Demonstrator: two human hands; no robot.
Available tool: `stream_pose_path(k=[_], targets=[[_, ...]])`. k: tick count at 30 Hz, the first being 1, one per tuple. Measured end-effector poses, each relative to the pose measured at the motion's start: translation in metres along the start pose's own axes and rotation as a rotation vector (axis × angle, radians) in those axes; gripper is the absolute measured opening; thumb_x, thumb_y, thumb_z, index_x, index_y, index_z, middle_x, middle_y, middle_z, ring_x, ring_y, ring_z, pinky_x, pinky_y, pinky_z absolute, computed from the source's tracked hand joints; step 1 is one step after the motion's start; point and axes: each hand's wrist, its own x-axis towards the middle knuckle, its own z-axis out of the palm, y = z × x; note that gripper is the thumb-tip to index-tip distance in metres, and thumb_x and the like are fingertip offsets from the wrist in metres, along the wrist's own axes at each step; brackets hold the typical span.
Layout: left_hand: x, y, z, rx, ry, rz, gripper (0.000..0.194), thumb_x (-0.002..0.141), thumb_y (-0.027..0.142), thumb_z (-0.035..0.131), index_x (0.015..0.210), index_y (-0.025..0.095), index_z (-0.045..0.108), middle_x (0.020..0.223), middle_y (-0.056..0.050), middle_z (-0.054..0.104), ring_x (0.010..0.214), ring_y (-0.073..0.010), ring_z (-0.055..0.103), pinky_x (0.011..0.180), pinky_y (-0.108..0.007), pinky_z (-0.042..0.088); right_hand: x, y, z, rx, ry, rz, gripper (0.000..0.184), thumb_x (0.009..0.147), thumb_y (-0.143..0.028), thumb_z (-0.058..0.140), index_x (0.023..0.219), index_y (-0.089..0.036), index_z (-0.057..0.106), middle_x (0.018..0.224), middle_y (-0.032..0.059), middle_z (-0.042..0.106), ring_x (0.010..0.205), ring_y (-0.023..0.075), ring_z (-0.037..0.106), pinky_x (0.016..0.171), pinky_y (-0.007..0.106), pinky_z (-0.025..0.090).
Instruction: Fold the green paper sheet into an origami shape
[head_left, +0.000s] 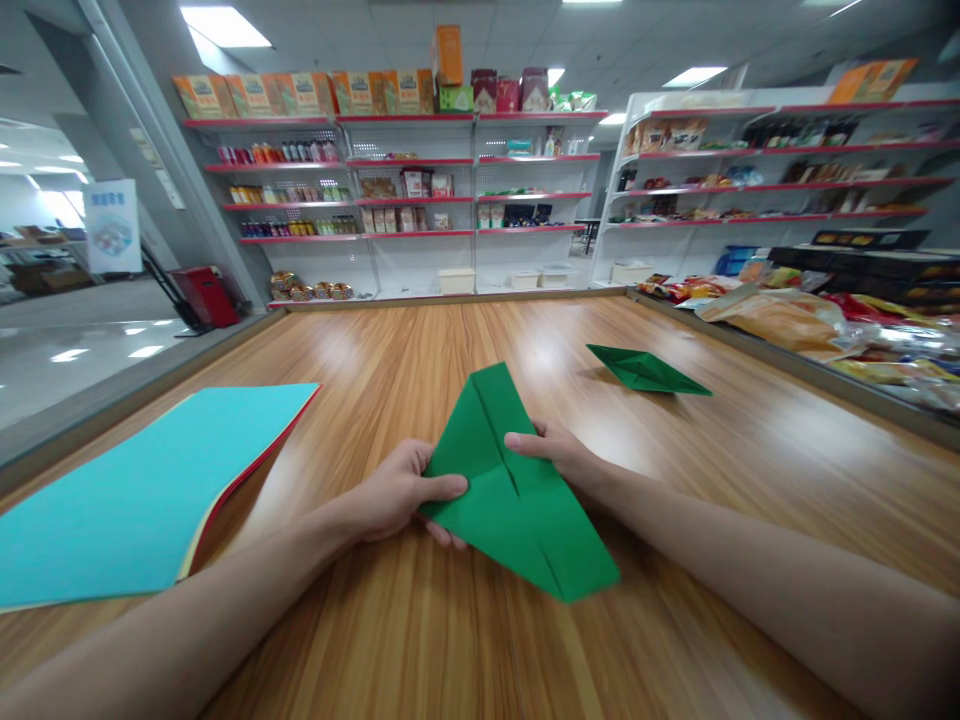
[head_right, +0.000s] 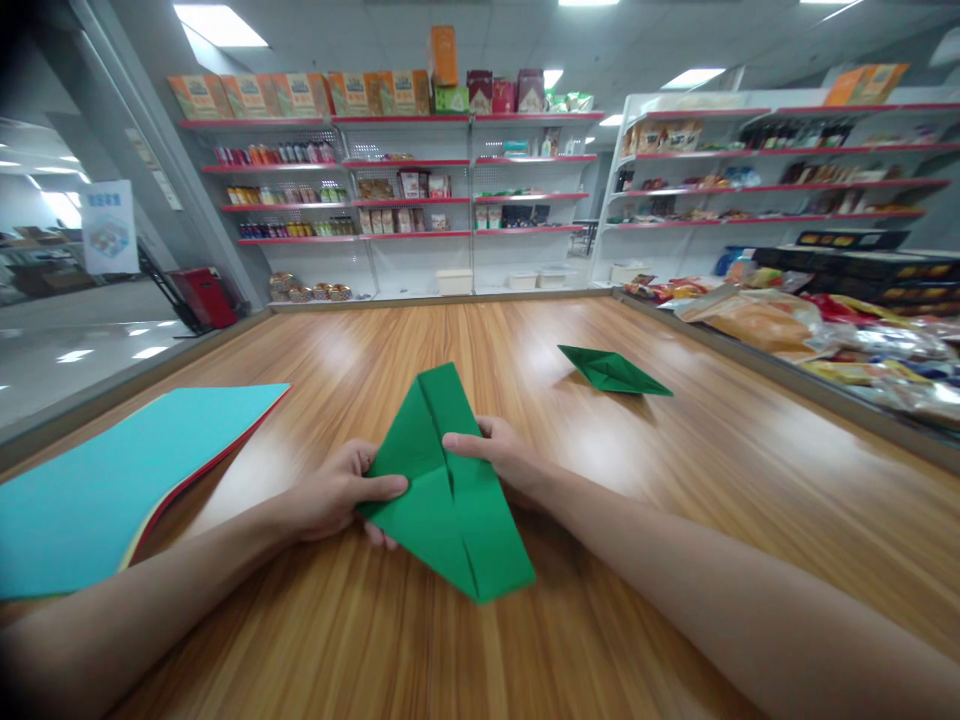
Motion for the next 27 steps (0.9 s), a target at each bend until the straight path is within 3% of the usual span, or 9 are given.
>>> stream_pose_path(k=[2,8,13,16,19,21,24,27], targets=[[0.001,-0.003,0.003,0.006,0.096,0.058,0.037,0.077,0.040,0.073,0.091,0.006,0.068,0.076,-0.016,0.074,0.060,-0.0205,0.071,0.048,-0.021,0.057,-0.001,-0.003,-0.003,-0.034,-0.047,0.064,0.045,0.063,-0.039,0.079,0.095,-0.010,0.068,0.090,0.0121,0.072,0.077,0.0223,0.068,0.072,0.034,0.054],[0.001,-0.001,0.007,0.074,0.227,0.084,0.034,0.075,0.036,0.075,0.091,0.007,0.068,0.076,-0.012,0.072,0.060,-0.0188,0.069,0.050,-0.025,0.059,0.000,-0.007,-0.013,-0.225,-0.098,0.138,0.051,0.059,-0.024,0.082,0.107,-0.014,0.067,0.099,0.0091,0.072,0.090,0.0247,0.067,0.080,0.036,0.054],[-0.001,0.004,0.006,0.097,0.097,0.017,0.036,0.071,0.025,0.078,0.103,0.012,0.068,0.088,-0.009,0.071,0.072,-0.0193,0.069,0.054,-0.025,0.060,-0.001,-0.005,-0.013,-0.277,-0.185,0.120,0.048,0.060,-0.021,0.080,0.107,-0.017,0.068,0.101,0.0068,0.072,0.093,0.0239,0.066,0.083,0.038,0.053],[-0.001,0.004,0.006,0.053,0.116,-0.005,0.036,0.070,0.023,0.079,0.103,0.012,0.069,0.087,-0.009,0.072,0.071,-0.0190,0.069,0.052,-0.023,0.060,-0.001,-0.004,-0.014,-0.247,-0.175,0.132,0.047,0.061,-0.022,0.081,0.106,-0.016,0.068,0.102,0.0071,0.072,0.093,0.0237,0.066,0.085,0.037,0.052],[0.003,0.000,0.005,-0.116,0.268,0.033,0.036,0.070,0.022,0.080,0.102,0.011,0.068,0.095,-0.011,0.072,0.075,-0.0211,0.070,0.052,-0.024,0.060,0.001,-0.005,-0.021,-0.073,-0.148,0.155,0.046,0.071,-0.045,0.073,0.104,-0.014,0.068,0.100,0.0111,0.072,0.091,0.0254,0.067,0.078,0.037,0.054],[0.006,-0.002,0.003,-0.245,0.413,0.097,0.034,0.070,0.020,0.079,0.101,0.012,0.068,0.104,-0.012,0.071,0.083,-0.0221,0.070,0.056,-0.025,0.061,0.004,-0.005,-0.025,0.081,-0.182,0.125,0.061,0.075,-0.066,0.057,0.105,-0.015,0.066,0.100,0.0128,0.071,0.089,0.0271,0.067,0.069,0.036,0.054],[0.012,-0.004,0.003,-0.376,0.563,0.195,0.030,0.072,0.015,0.077,0.101,0.012,0.067,0.110,-0.012,0.069,0.089,-0.0219,0.069,0.064,-0.027,0.062,0.007,-0.002,-0.026,0.192,-0.234,-0.018,0.074,0.069,-0.080,0.051,0.106,-0.018,0.064,0.098,0.0116,0.071,0.088,0.0262,0.066,0.065,0.035,0.054],[0.015,-0.004,0.006,-0.459,0.599,0.249,0.029,0.074,0.013,0.075,0.102,0.012,0.067,0.113,-0.013,0.068,0.094,-0.0224,0.068,0.073,-0.032,0.062,0.009,0.005,-0.017,0.188,-0.258,-0.130,0.079,0.056,-0.081,0.061,0.102,-0.017,0.063,0.090,0.0096,0.070,0.082,0.0231,0.066,0.067,0.034,0.053]])
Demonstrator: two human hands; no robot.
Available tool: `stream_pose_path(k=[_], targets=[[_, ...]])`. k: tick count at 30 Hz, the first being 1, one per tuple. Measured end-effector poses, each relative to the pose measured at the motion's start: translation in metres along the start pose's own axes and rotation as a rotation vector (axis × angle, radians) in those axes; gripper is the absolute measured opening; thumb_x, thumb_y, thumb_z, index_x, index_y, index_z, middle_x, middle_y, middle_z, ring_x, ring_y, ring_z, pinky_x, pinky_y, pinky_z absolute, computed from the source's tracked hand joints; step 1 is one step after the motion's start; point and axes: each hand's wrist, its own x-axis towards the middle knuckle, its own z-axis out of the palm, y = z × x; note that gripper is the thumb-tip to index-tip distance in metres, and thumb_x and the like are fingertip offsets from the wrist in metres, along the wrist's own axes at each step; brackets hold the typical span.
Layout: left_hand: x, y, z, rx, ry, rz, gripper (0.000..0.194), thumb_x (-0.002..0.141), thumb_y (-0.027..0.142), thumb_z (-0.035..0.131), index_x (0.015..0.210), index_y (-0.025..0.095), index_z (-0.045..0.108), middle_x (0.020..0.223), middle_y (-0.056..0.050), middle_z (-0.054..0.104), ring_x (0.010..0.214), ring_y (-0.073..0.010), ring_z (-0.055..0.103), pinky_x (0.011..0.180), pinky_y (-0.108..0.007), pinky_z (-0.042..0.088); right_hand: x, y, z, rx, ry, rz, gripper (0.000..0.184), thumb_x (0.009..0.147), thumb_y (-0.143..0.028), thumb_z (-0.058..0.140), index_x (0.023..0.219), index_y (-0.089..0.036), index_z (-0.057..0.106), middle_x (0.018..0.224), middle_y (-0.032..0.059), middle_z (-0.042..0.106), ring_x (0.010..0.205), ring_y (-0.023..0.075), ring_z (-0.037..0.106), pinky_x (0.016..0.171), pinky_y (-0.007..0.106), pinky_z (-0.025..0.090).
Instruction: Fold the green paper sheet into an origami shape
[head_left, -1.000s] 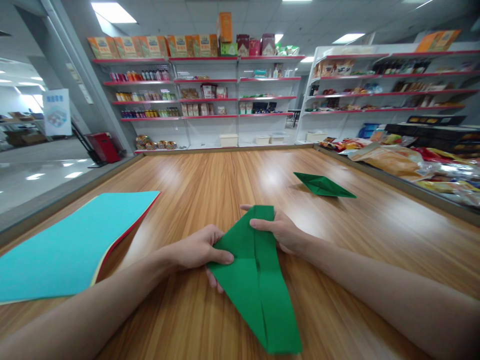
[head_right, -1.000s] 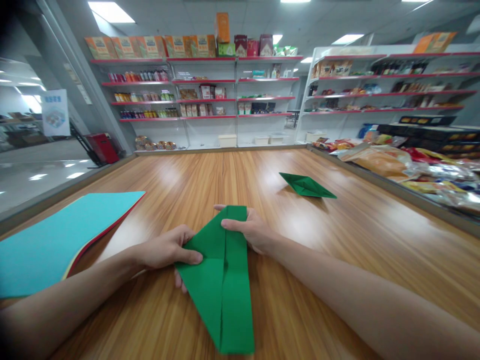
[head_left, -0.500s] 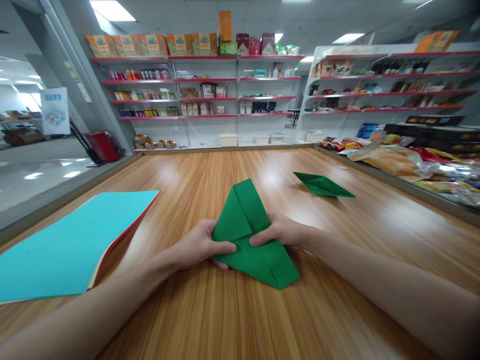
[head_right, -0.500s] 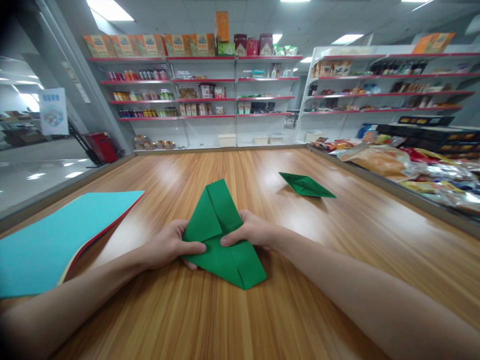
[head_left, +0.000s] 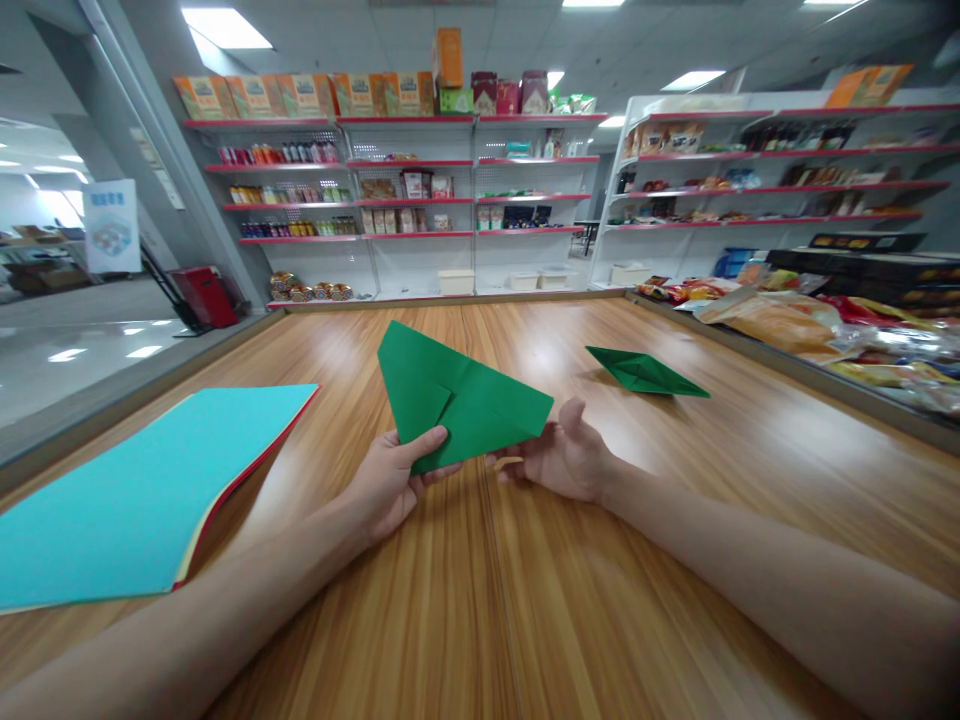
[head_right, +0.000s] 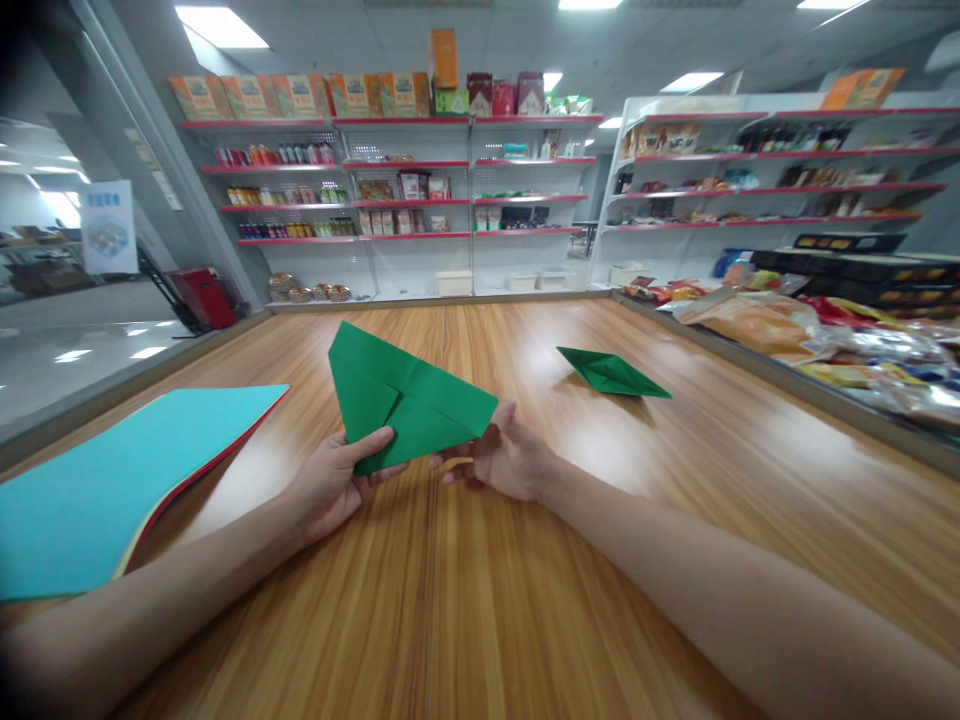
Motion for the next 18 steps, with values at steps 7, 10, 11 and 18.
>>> stream_pose_path(k=[7,10,11,18], targets=[[-0.011,0.000,0.005,0.135,-0.232,-0.086,0.036,0.075,0.021,0.077,0.106,0.010,0.064,0.100,-0.015,0.071,0.078,-0.0246,0.071,0.065,-0.035,0.060,0.005,0.010,0.014,-0.125,0.352,-0.102,0.032,0.067,-0.030,0.080,0.088,-0.017,0.060,0.071,-0.0009,0.063,0.050,0.0095,0.055,0.042,0.021,0.045],[-0.015,-0.001,0.005,0.243,-0.327,-0.129,0.035,0.080,0.031,0.072,0.105,0.008,0.063,0.083,-0.014,0.072,0.067,-0.0243,0.071,0.052,-0.027,0.056,0.004,0.009,0.014,-0.121,0.379,-0.089,0.031,0.066,-0.031,0.080,0.083,-0.015,0.059,0.066,-0.0020,0.061,0.045,0.0082,0.052,0.038,0.020,0.043],[-0.015,-0.001,0.005,0.264,-0.336,-0.121,0.035,0.081,0.033,0.071,0.104,0.008,0.063,0.081,-0.013,0.072,0.066,-0.0239,0.071,0.050,-0.026,0.055,0.003,0.010,0.014,-0.139,0.370,-0.084,0.032,0.066,-0.032,0.080,0.083,-0.015,0.059,0.065,-0.0018,0.061,0.044,0.0081,0.053,0.039,0.020,0.043],[-0.015,-0.002,0.009,0.406,-0.457,-0.064,0.035,0.086,0.039,0.062,0.100,0.007,0.066,0.090,-0.018,0.073,0.071,-0.0228,0.072,0.054,-0.025,0.056,0.001,0.021,0.029,-0.516,0.279,-0.075,0.036,0.078,-0.045,0.066,0.065,-0.014,0.055,0.048,-0.0027,0.053,0.035,0.0067,0.045,0.032,0.017,0.032]])
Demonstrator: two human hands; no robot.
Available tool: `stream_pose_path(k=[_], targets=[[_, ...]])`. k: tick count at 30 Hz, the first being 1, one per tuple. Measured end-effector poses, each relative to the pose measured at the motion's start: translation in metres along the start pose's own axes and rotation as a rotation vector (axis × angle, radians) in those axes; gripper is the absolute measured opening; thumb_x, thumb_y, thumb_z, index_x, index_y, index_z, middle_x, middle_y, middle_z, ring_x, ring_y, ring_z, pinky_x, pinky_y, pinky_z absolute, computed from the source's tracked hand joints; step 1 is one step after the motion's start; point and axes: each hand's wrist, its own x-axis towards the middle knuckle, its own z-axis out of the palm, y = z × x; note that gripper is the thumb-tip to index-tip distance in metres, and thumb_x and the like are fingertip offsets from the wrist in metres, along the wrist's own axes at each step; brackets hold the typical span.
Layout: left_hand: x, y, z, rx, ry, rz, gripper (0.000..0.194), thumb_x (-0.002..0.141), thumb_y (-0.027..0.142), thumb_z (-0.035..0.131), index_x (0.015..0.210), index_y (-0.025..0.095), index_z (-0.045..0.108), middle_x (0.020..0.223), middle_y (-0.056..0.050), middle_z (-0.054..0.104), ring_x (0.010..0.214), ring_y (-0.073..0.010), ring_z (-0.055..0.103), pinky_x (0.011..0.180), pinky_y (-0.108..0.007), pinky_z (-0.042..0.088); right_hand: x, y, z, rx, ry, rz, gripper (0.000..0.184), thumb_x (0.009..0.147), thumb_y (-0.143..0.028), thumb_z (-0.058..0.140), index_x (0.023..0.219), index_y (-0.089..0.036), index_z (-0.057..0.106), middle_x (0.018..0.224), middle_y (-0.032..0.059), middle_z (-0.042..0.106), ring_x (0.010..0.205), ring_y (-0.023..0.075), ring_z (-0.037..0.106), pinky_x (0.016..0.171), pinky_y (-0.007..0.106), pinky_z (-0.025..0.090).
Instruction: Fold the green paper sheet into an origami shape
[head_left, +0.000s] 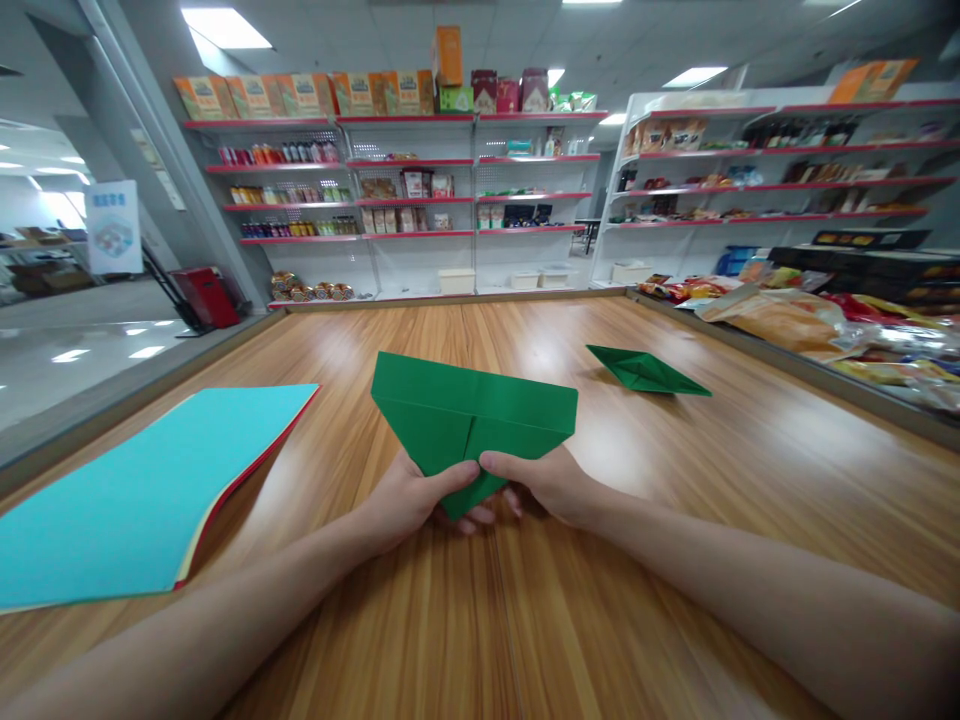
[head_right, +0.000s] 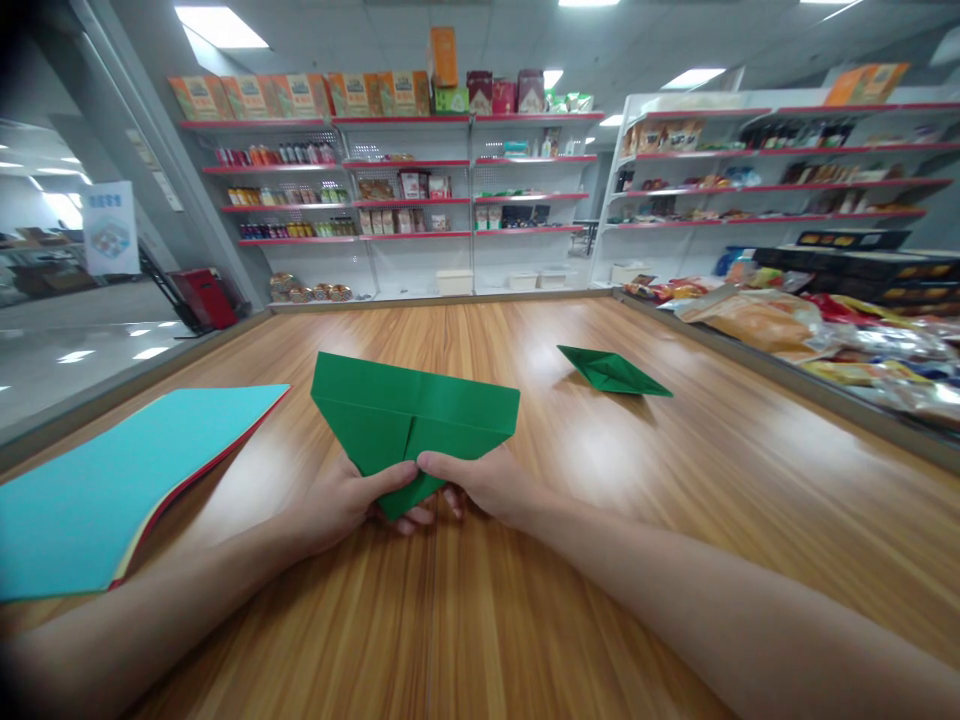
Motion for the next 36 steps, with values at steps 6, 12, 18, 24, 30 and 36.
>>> stream_pose_path(k=[6,12,18,24,30,36], targets=[[-0.002,0.002,0.005,0.003,0.036,-0.005,0.037,0.081,0.040,0.067,0.097,0.006,0.066,0.086,-0.017,0.074,0.067,-0.0234,0.072,0.052,-0.026,0.057,-0.001,-0.003,0.001,-0.056,0.020,-0.013,0.039,0.079,-0.045,0.064,0.057,-0.015,0.053,0.041,-0.0042,0.048,0.032,0.0056,0.039,0.030,0.018,0.028],[-0.006,0.002,0.005,-0.063,0.047,-0.064,0.038,0.078,0.039,0.071,0.100,0.008,0.066,0.089,-0.016,0.073,0.064,-0.0252,0.073,0.048,-0.025,0.056,0.004,-0.001,-0.010,0.076,-0.065,-0.037,0.030,0.076,-0.041,0.070,0.071,-0.013,0.061,0.059,0.0018,0.062,0.042,0.0089,0.051,0.033,0.018,0.038],[-0.010,0.005,0.001,-0.093,0.144,-0.090,0.035,0.079,0.036,0.071,0.097,0.007,0.064,0.082,-0.015,0.073,0.057,-0.0222,0.071,0.043,-0.022,0.054,0.012,0.000,-0.030,0.120,0.158,-0.145,0.031,0.072,-0.037,0.075,0.064,-0.013,0.057,0.055,-0.0015,0.057,0.035,0.0080,0.050,0.030,0.019,0.038],[-0.006,0.005,0.005,-0.104,0.211,0.023,0.034,0.080,0.037,0.069,0.095,0.007,0.062,0.076,-0.013,0.072,0.051,-0.0202,0.069,0.042,-0.023,0.053,0.010,0.000,-0.019,0.320,0.102,0.006,0.036,0.076,-0.046,0.070,0.069,-0.014,0.055,0.053,-0.0029,0.056,0.036,0.0079,0.051,0.031,0.017,0.039],[-0.003,0.001,0.008,-0.024,0.116,-0.043,0.040,0.081,0.048,0.065,0.082,0.008,0.063,0.065,-0.011,0.071,0.049,-0.0190,0.068,0.042,-0.022,0.052,0.001,-0.001,0.003,0.168,-0.059,0.103,0.044,0.079,-0.051,0.064,0.061,-0.012,0.054,0.047,-0.0016,0.054,0.031,0.0058,0.045,0.028,0.015,0.030],[-0.004,0.001,0.008,0.010,-0.046,-0.129,0.046,0.078,0.057,0.062,0.074,0.011,0.061,0.055,-0.008,0.068,0.041,-0.0166,0.064,0.036,-0.019,0.047,-0.001,0.002,-0.003,0.180,-0.098,0.116,0.042,0.077,-0.050,0.067,0.064,-0.011,0.056,0.049,-0.0010,0.056,0.034,0.0058,0.046,0.030,0.015,0.032]])
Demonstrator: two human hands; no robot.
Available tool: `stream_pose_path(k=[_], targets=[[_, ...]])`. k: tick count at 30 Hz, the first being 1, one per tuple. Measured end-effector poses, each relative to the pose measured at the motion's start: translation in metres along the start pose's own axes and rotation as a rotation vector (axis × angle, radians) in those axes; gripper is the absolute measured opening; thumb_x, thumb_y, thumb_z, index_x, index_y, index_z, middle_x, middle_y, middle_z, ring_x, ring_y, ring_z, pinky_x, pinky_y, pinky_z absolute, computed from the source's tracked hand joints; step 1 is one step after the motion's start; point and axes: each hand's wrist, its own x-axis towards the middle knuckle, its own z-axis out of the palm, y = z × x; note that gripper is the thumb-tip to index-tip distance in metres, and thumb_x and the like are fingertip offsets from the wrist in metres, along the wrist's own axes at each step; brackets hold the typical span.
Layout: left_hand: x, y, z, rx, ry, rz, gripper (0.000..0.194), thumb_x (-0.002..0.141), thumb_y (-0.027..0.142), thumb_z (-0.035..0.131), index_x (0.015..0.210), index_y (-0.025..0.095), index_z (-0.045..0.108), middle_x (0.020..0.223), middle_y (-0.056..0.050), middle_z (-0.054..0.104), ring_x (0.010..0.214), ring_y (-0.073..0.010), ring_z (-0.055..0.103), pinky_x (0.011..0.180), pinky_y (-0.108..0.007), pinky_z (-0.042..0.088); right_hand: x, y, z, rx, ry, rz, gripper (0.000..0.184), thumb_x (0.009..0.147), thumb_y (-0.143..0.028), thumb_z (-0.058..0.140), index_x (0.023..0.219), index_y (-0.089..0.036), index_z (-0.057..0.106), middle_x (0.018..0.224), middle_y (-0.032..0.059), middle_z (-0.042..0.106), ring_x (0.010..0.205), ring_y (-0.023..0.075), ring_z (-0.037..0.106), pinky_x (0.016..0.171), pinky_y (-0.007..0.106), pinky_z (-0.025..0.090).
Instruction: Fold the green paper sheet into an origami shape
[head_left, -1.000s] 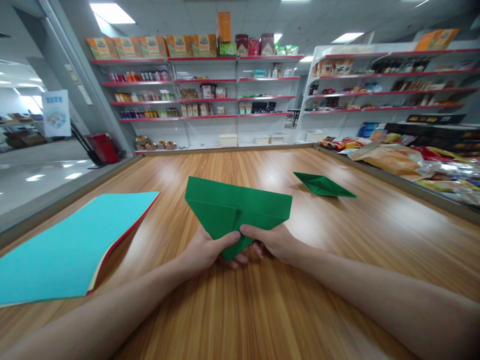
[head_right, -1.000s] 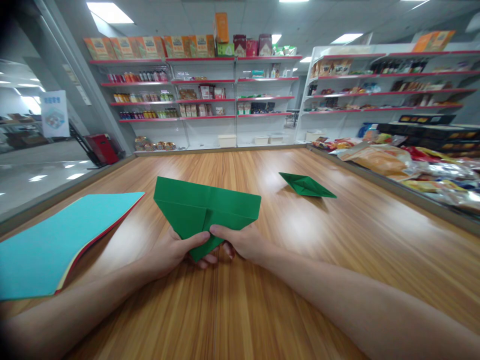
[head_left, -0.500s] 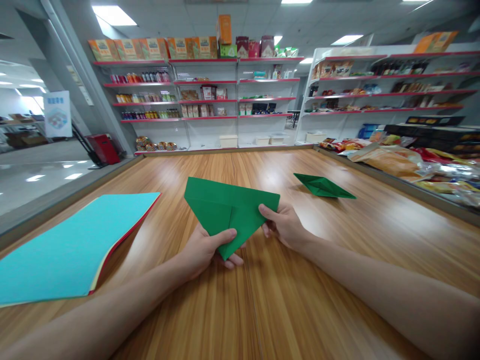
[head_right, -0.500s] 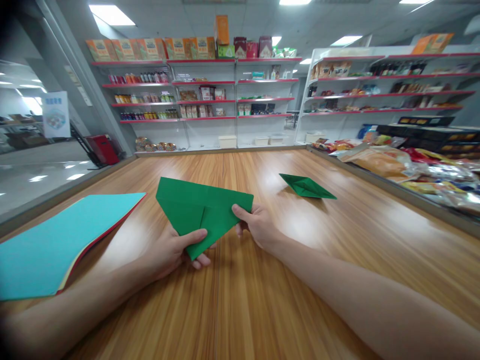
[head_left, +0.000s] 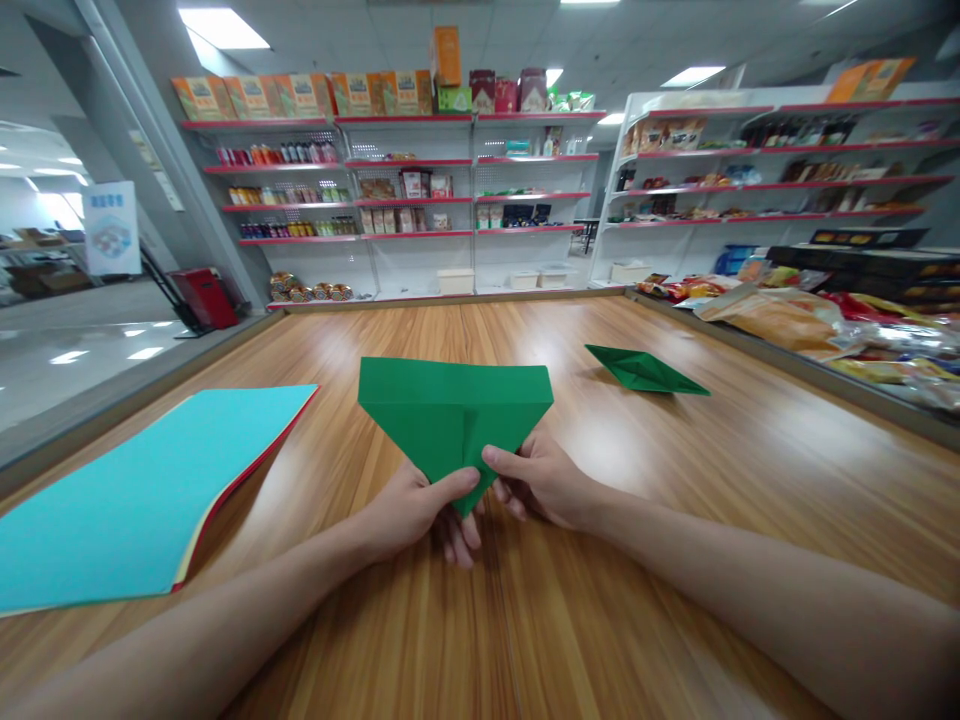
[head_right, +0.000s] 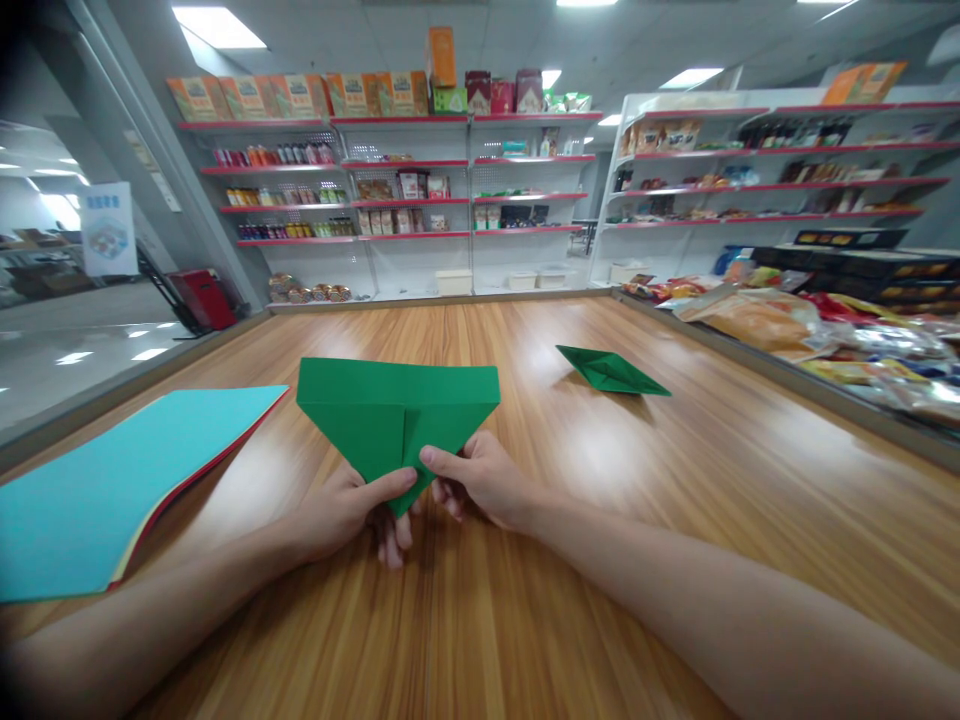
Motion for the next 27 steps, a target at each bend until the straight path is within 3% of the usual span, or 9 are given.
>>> stream_pose_path(k=[3,7,12,15,19,22,25,27], targets=[[0.001,0.000,-0.001,-0.017,-0.032,-0.005,0.047,0.080,0.056,0.060,0.073,0.010,0.063,0.057,-0.009,0.069,0.042,-0.0161,0.065,0.038,-0.019,0.047,-0.002,-0.002,0.003,-0.060,-0.072,-0.022,0.044,0.077,-0.049,0.067,0.059,-0.011,0.056,0.047,-0.0006,0.055,0.035,0.0054,0.045,0.031,0.015,0.032],[0.000,-0.002,-0.004,-0.117,-0.123,-0.038,0.043,0.079,0.051,0.065,0.074,0.009,0.063,0.057,-0.009,0.069,0.042,-0.0182,0.066,0.036,-0.020,0.048,-0.004,-0.005,0.008,-0.105,-0.033,-0.055,0.044,0.077,-0.051,0.065,0.060,-0.011,0.059,0.047,0.0003,0.057,0.035,0.0056,0.045,0.031,0.015,0.032],[-0.001,-0.005,-0.009,-0.208,-0.134,-0.105,0.040,0.078,0.046,0.068,0.071,0.007,0.064,0.056,-0.010,0.069,0.040,-0.0181,0.065,0.033,-0.019,0.047,0.001,-0.005,-0.005,-0.123,0.164,-0.139,0.043,0.076,-0.048,0.068,0.058,-0.011,0.059,0.045,0.0014,0.058,0.031,0.0054,0.043,0.030,0.016,0.031],[-0.002,-0.004,-0.010,-0.236,-0.120,-0.107,0.038,0.077,0.044,0.069,0.070,0.007,0.064,0.055,-0.010,0.069,0.040,-0.0181,0.065,0.033,-0.019,0.048,0.009,-0.008,-0.018,-0.098,0.320,-0.188,0.052,0.076,-0.054,0.066,0.048,-0.012,0.055,0.043,0.0046,0.057,0.030,0.0070,0.045,0.028,0.017,0.028],[-0.002,-0.002,-0.005,-0.220,-0.084,-0.074,0.039,0.076,0.047,0.069,0.070,0.008,0.063,0.054,-0.009,0.068,0.040,-0.0183,0.064,0.034,-0.020,0.048,0.013,-0.012,-0.022,0.125,0.455,-0.177,0.054,0.075,-0.065,0.060,0.054,-0.016,0.049,0.042,0.0006,0.053,0.030,0.0076,0.043,0.028,0.018,0.029],[-0.003,-0.003,-0.001,-0.141,-0.028,-0.002,0.043,0.078,0.052,0.065,0.071,0.010,0.062,0.053,-0.008,0.068,0.041,-0.0180,0.064,0.038,-0.023,0.051,0.007,-0.010,-0.010,0.226,0.280,-0.074,0.052,0.076,-0.066,0.057,0.064,-0.016,0.050,0.049,-0.0019,0.054,0.034,0.0072,0.044,0.030,0.018,0.032],[-0.003,-0.005,0.001,0.059,0.036,0.099,0.049,0.083,0.057,0.057,0.068,0.011,0.062,0.053,-0.007,0.067,0.038,-0.0138,0.060,0.036,-0.019,0.044,-0.002,-0.005,0.006,-0.062,-0.079,-0.041,0.049,0.075,-0.061,0.063,0.068,-0.013,0.058,0.055,0.0009,0.059,0.037,0.0072,0.049,0.031,0.017,0.033],[-0.003,-0.007,0.003,0.203,0.091,0.128,0.055,0.086,0.059,0.049,0.061,0.012,0.062,0.050,-0.005,0.063,0.029,-0.0087,0.050,0.029,-0.017,0.031,-0.007,-0.004,0.015,-0.271,-0.166,-0.019,0.041,0.075,-0.052,0.068,0.070,-0.012,0.060,0.057,0.0008,0.060,0.040,0.0079,0.052,0.033,0.016,0.036]])
